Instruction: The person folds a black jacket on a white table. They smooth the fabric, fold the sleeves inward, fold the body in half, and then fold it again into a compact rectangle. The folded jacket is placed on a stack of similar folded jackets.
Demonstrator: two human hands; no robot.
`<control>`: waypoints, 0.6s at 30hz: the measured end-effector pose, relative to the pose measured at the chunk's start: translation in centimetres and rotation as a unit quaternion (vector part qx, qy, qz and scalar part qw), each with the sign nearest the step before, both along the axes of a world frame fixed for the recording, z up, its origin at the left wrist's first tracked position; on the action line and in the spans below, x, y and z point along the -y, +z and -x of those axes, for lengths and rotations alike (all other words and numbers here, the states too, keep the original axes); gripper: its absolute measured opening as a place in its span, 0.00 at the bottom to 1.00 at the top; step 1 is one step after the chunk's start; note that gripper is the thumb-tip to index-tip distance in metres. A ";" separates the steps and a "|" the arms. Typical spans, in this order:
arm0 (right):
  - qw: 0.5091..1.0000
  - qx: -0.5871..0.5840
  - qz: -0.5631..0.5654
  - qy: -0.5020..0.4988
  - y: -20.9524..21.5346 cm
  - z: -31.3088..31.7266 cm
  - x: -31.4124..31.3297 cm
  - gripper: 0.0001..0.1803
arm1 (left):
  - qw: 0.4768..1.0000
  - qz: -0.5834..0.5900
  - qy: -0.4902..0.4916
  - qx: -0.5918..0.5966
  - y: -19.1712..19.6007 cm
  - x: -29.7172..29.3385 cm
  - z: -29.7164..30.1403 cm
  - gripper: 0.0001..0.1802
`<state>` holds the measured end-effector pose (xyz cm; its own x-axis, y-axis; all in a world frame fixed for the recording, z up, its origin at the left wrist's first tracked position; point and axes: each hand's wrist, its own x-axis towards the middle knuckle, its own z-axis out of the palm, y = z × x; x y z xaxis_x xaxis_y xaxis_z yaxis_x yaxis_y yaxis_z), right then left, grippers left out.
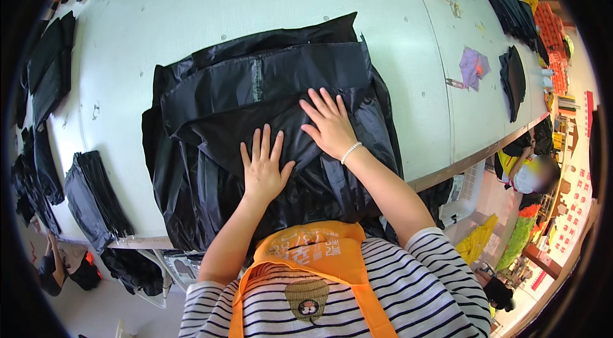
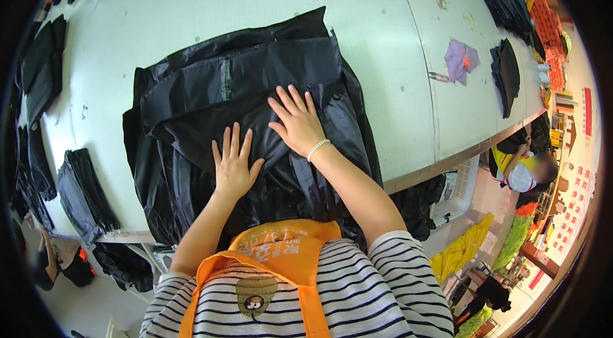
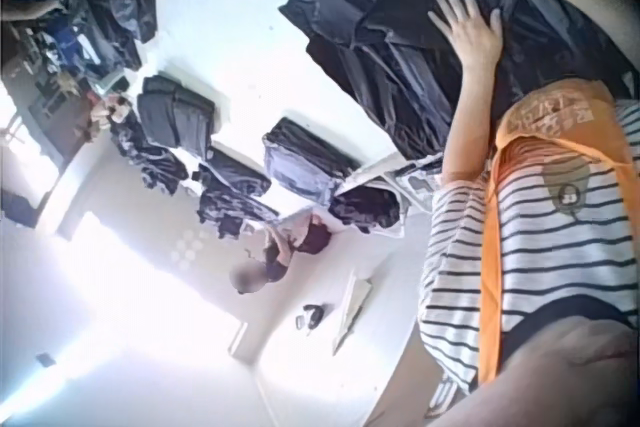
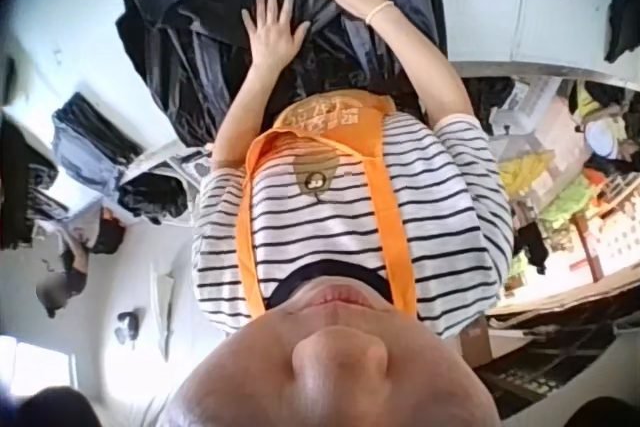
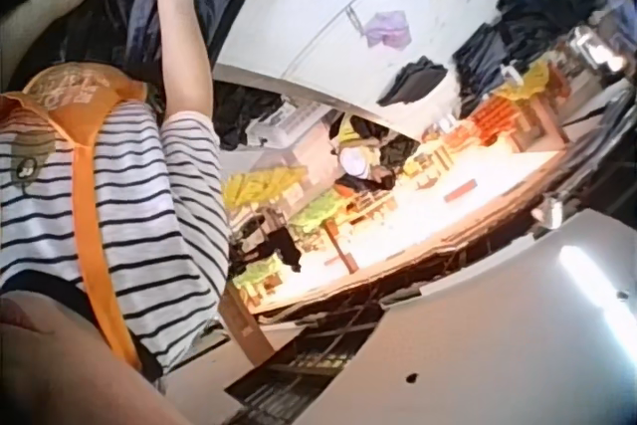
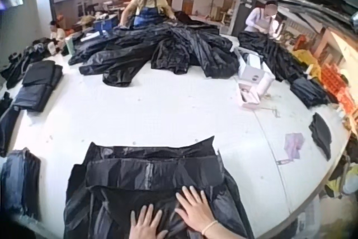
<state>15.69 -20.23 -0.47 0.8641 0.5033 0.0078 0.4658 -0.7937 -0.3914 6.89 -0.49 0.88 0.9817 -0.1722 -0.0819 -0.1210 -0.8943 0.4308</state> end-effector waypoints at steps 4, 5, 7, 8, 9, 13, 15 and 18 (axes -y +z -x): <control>0.941 0.159 -0.182 -0.235 0.9 -0.9 2.6 0.30 | 0.994 0.033 0.067 0.085 2.8 -2.6 -0.8 0.39; 0.913 0.189 -0.190 -0.307 0.7 -0.8 3.0 0.30 | 0.985 0.040 0.107 0.128 3.0 -4.0 -1.1 0.38; 0.806 -0.039 -0.398 -0.436 -1.6 -0.5 4.6 0.31 | 0.948 0.019 0.263 0.178 2.5 -6.2 -2.0 0.35; 0.760 -0.116 -0.481 -0.422 -1.3 -1.0 4.7 0.32 | 0.927 0.075 0.332 0.156 0.6 -8.1 -2.0 0.35; 0.701 -0.191 -0.556 -0.402 -1.0 -1.5 4.7 0.33 | 0.899 0.131 0.398 0.132 -1.3 -9.9 -2.2 0.36; 0.689 -0.135 -0.586 -0.404 1.7 -4.4 1.6 0.23 | 0.642 0.546 0.536 0.046 -1.9 -13.1 -3.9 0.34; 0.793 -0.051 -0.521 -0.312 4.3 -5.1 -2.1 0.20 | 0.581 0.585 0.564 0.034 -1.2 -13.4 -5.3 0.25; 0.945 0.074 -0.316 -0.041 6.5 -4.7 -6.7 0.25 | 0.556 0.601 0.574 0.028 -1.4 -14.4 -6.5 0.12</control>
